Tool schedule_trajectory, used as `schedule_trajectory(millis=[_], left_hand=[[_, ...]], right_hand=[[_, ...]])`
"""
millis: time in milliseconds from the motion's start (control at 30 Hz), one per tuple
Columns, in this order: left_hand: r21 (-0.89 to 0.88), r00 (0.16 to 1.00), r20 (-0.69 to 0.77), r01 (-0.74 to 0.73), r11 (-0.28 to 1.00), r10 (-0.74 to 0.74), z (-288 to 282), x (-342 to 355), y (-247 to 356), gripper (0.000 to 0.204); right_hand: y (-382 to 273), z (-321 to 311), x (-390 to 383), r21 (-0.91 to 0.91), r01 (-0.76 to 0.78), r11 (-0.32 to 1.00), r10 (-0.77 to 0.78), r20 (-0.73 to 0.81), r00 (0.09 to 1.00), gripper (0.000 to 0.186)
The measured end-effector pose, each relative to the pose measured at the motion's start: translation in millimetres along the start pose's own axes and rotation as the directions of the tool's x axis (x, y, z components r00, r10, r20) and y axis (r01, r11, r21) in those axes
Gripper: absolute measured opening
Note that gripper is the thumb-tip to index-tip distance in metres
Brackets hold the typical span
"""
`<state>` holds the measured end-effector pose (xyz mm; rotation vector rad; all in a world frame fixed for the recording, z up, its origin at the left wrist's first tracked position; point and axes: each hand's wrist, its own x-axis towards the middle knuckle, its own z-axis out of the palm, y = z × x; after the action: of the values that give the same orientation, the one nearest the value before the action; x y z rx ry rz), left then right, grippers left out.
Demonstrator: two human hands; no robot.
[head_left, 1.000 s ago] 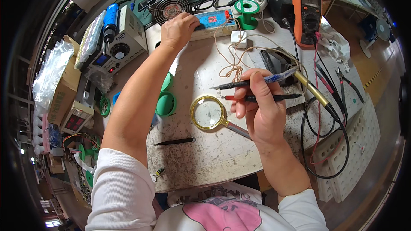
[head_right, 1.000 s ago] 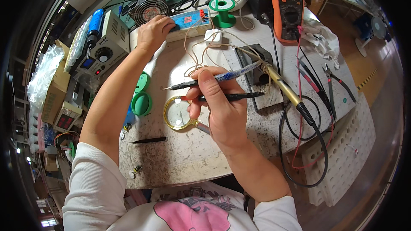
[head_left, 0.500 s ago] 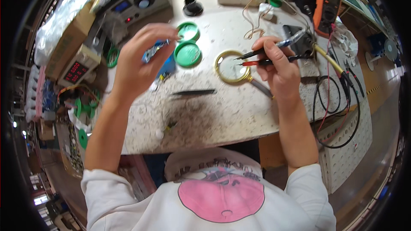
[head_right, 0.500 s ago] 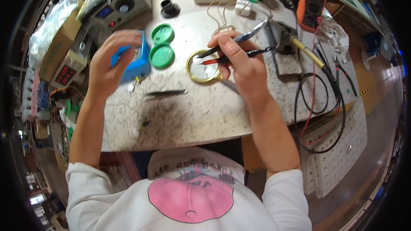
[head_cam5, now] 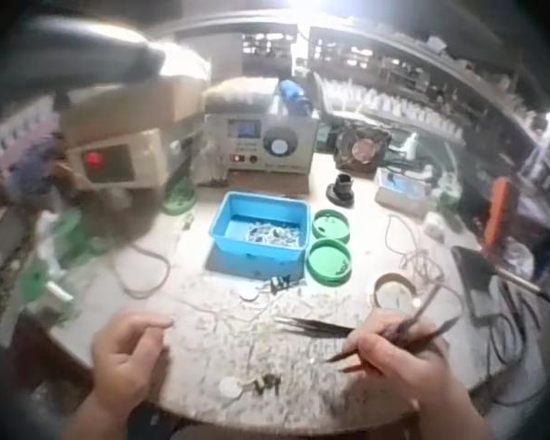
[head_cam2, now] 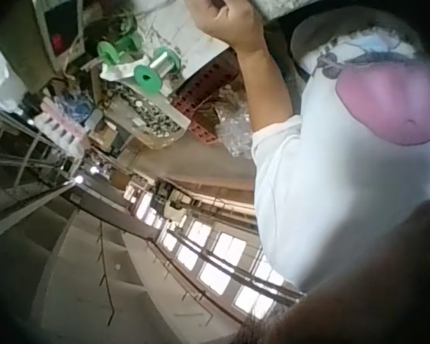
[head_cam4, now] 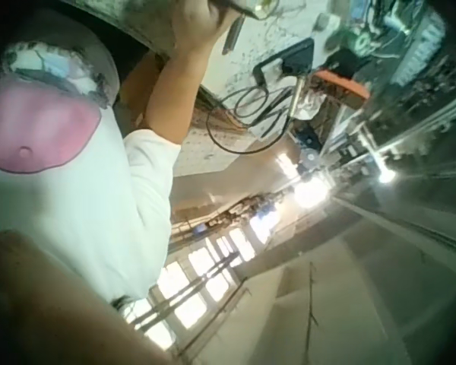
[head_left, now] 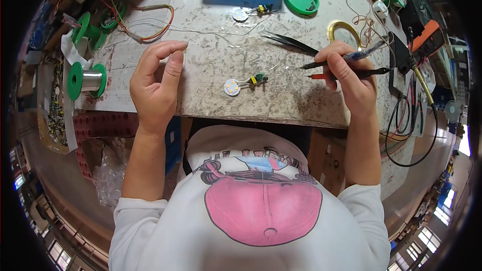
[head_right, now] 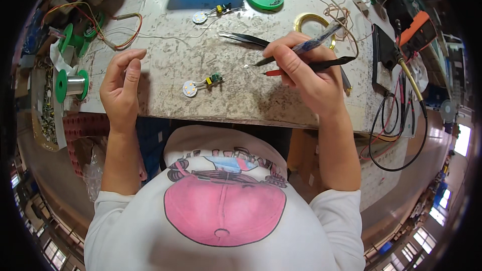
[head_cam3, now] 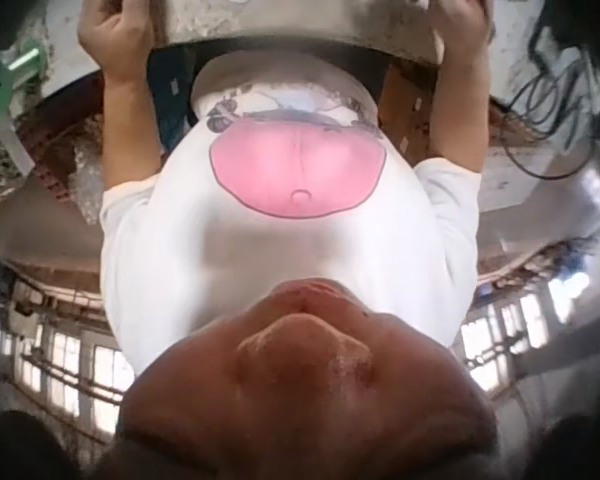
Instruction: The person solders electronic components onto a small green circuit board using a soldering iron and tweezers.
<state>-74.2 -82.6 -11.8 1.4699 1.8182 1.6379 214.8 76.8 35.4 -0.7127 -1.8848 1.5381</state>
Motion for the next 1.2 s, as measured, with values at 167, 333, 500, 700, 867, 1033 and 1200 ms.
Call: schedule_trajectory(millis=[167,333,500,700,867,1033,1200], left_hand=[[-0.069,1.000,0.010,0.003,0.998,-0.002,0,0,1,0.012],[-0.080,1.000,-0.018,0.002,0.997,-0.003,0,-3,3,0.012],[-0.102,0.999,-0.040,0.031,0.994,-0.035,2,-4,6,0.012],[-0.141,0.991,-0.046,0.117,0.983,-0.124,2,-6,7,0.013],[-0.148,0.993,-0.052,0.097,0.984,-0.105,3,-7,7,0.014],[-0.126,0.997,-0.047,0.050,0.991,-0.056,3,-5,5,0.014],[-0.113,0.996,-0.042,0.070,0.991,-0.076,3,-6,6,0.014]], right_hand=[[-2,28,10,-0.012,0.039,0.999,-0.039,0.053,0.998,0.020],[4,39,18,-0.120,0.051,0.991,-0.048,0.032,0.998,0.018],[9,41,17,-0.080,0.052,0.995,-0.053,-0.002,0.999,0.015],[13,38,16,-0.032,0.068,0.997,-0.068,-0.005,0.998,0.014],[14,38,15,-0.025,0.080,0.996,-0.080,-0.005,0.997,0.014],[15,36,15,-0.039,0.100,0.994,-0.100,0.006,0.995,0.015],[17,36,15,-0.046,0.087,0.995,-0.087,-0.003,0.996,0.015]])
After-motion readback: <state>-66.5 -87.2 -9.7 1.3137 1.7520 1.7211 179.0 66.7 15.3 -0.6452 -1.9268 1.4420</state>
